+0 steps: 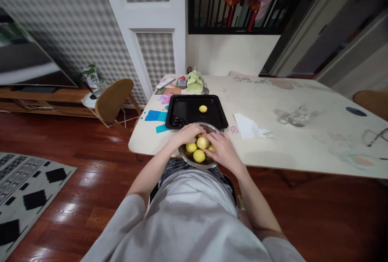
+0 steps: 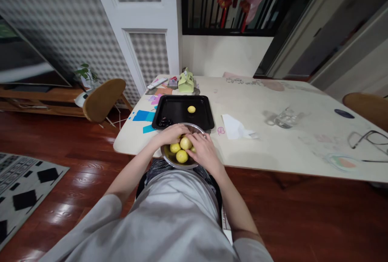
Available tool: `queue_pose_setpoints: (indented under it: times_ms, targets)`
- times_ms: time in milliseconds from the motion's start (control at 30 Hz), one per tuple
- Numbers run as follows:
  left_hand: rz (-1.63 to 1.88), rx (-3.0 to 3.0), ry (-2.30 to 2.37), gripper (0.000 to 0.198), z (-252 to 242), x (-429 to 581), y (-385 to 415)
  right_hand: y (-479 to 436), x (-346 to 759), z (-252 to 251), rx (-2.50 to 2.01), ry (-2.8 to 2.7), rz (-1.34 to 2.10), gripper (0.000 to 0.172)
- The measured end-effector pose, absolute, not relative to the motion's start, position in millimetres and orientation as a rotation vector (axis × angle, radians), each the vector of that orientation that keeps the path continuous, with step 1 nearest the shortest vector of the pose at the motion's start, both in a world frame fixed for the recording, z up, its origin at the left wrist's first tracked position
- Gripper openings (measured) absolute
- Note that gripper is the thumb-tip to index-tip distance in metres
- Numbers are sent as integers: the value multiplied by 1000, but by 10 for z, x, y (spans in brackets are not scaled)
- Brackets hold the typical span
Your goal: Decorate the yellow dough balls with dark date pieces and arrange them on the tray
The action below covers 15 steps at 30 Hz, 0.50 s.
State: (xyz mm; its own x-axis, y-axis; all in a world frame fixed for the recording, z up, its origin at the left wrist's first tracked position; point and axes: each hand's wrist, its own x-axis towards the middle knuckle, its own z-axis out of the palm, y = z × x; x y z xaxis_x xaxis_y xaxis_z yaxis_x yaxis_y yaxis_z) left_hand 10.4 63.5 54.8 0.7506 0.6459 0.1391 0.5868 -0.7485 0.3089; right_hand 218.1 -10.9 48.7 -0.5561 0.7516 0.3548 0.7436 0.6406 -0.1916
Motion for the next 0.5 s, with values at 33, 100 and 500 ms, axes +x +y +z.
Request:
queue_pose_setpoints:
  times_ms: [33,100,500]
  targets:
    - [367,2720,961,42,537,108,613,-112,2184,485,-1175,-2462,32,34]
    - [419,2740,999,45,506,106,557,-119,2189,478,-1159,-2467,48,37]
    - [536,2732,1265,38,551,4,466,-103,2363,296,-984,-2228,248,46]
